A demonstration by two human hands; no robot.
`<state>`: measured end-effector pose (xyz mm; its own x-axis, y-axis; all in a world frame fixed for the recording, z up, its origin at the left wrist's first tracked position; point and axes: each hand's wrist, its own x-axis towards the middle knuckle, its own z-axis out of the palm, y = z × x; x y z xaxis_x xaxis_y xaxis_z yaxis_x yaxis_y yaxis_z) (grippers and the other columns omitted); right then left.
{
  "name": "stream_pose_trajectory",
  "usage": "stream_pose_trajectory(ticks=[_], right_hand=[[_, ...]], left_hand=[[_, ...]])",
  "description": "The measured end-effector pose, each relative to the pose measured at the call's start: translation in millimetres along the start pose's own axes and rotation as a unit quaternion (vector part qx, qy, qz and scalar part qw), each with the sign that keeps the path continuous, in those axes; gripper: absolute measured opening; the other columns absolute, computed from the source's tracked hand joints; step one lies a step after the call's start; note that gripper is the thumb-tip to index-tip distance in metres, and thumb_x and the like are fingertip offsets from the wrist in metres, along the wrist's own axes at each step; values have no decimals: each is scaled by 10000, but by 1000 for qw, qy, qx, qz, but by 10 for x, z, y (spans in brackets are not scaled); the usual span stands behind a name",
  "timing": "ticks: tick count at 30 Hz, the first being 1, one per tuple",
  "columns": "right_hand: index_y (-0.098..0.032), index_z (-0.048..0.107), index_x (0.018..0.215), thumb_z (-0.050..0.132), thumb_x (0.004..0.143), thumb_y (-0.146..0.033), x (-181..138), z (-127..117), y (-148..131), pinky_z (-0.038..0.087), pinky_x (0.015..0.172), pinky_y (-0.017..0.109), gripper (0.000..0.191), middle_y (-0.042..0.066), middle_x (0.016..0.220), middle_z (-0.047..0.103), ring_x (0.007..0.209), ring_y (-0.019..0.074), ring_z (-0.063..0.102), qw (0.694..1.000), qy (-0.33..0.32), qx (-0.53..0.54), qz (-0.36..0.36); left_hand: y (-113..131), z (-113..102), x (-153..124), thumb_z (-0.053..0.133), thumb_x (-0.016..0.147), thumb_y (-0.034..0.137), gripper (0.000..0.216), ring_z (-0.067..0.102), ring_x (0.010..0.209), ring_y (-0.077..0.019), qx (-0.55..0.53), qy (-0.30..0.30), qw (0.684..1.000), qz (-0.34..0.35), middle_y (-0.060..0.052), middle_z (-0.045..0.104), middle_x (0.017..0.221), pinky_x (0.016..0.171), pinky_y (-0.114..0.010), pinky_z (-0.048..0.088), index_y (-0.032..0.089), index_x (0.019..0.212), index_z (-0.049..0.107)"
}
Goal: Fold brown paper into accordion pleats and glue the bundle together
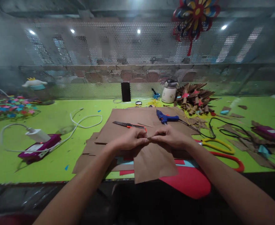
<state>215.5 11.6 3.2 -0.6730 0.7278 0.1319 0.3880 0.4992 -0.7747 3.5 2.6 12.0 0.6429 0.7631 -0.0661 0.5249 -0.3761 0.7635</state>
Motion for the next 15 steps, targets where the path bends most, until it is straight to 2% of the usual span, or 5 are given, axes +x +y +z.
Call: stream_pose_trajectory(ticks=[5,9,12,15], right_hand=[[-130,577,686,494,810,-336,-23,-49,65,276,509,201,254,-36,595,442,562,77,365,999,12,-37,2],[-136,531,641,509,796,-391,-24,-66,147,253,479,197,299,-50,563,394,530,68,342,999,25,-40,21],[-141,515,612,554,757,-438,-25,-101,213,221,434,194,334,-67,499,361,463,55,316,998,28,-7,49],[-137,544,633,581,734,-460,-43,-163,251,212,397,190,340,-67,447,398,404,51,330,995,31,43,79]], left_hand=[[36,-75,-37,476,818,330,226,447,572,-95,3,-26,1000,-13,15,512,635,511,-205,303,126,822,574],[14,-102,-40,501,804,348,232,455,553,-91,-11,-16,1000,-16,20,513,617,509,-201,326,127,799,570],[-3,-107,-39,506,799,374,252,459,504,-90,-41,-15,999,-27,29,488,573,488,-204,343,132,745,543],[-8,-135,-52,504,800,398,268,456,458,-91,-53,-16,997,-47,34,473,533,455,-205,332,137,754,546]])
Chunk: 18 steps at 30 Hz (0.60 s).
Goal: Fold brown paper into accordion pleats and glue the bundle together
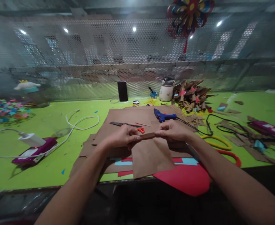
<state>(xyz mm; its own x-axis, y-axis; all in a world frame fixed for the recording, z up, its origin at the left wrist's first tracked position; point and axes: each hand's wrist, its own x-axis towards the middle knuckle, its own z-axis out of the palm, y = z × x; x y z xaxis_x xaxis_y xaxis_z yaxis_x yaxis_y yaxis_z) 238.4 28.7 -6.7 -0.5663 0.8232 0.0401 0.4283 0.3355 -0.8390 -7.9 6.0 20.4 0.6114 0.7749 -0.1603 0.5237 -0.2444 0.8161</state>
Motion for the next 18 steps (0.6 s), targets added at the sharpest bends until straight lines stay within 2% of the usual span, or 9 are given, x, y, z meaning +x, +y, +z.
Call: stream_pose_trajectory(ticks=[3,7,10,13,15,18], right_hand=[[-131,572,703,572,745,-475,-23,-63,7,260,392,184,346,-49,423,469,380,64,407,998,-9,59,20],[-129,569,709,587,747,-471,-22,-123,44,332,411,187,345,-24,461,539,392,72,462,989,-24,144,0],[-132,582,698,615,735,-448,1,-155,65,377,421,194,320,-27,503,536,416,74,483,973,23,227,-22],[-129,632,802,610,746,-435,7,-129,20,439,492,210,311,5,629,593,502,83,528,945,79,313,-49],[-142,634,925,650,718,-409,-4,-53,-36,479,596,238,338,32,757,636,627,113,583,937,61,339,-56],[-193,568,1119,690,673,-403,-29,110,-106,484,741,327,509,62,923,654,815,180,613,934,-52,350,-58]], left_hand=[[6,-44,-22,504,801,421,292,427,435,-82,-6,8,1000,-12,37,469,504,439,-199,308,137,764,563],[14,-107,-41,519,794,436,308,404,432,-69,-21,13,1000,-14,43,459,495,449,-194,306,134,762,576],[11,-144,-46,526,799,418,296,401,452,-61,-55,7,998,8,44,455,525,466,-192,311,130,739,564],[-3,-130,-46,542,798,389,274,391,486,-51,-130,9,991,28,35,470,586,476,-184,301,125,724,548],[-17,-73,-38,552,796,380,249,370,477,-44,-206,-4,978,26,38,466,600,464,-181,288,134,762,545],[-42,60,-11,596,764,377,242,370,463,-47,-297,-53,953,25,36,458,596,463,-194,307,140,769,545]])
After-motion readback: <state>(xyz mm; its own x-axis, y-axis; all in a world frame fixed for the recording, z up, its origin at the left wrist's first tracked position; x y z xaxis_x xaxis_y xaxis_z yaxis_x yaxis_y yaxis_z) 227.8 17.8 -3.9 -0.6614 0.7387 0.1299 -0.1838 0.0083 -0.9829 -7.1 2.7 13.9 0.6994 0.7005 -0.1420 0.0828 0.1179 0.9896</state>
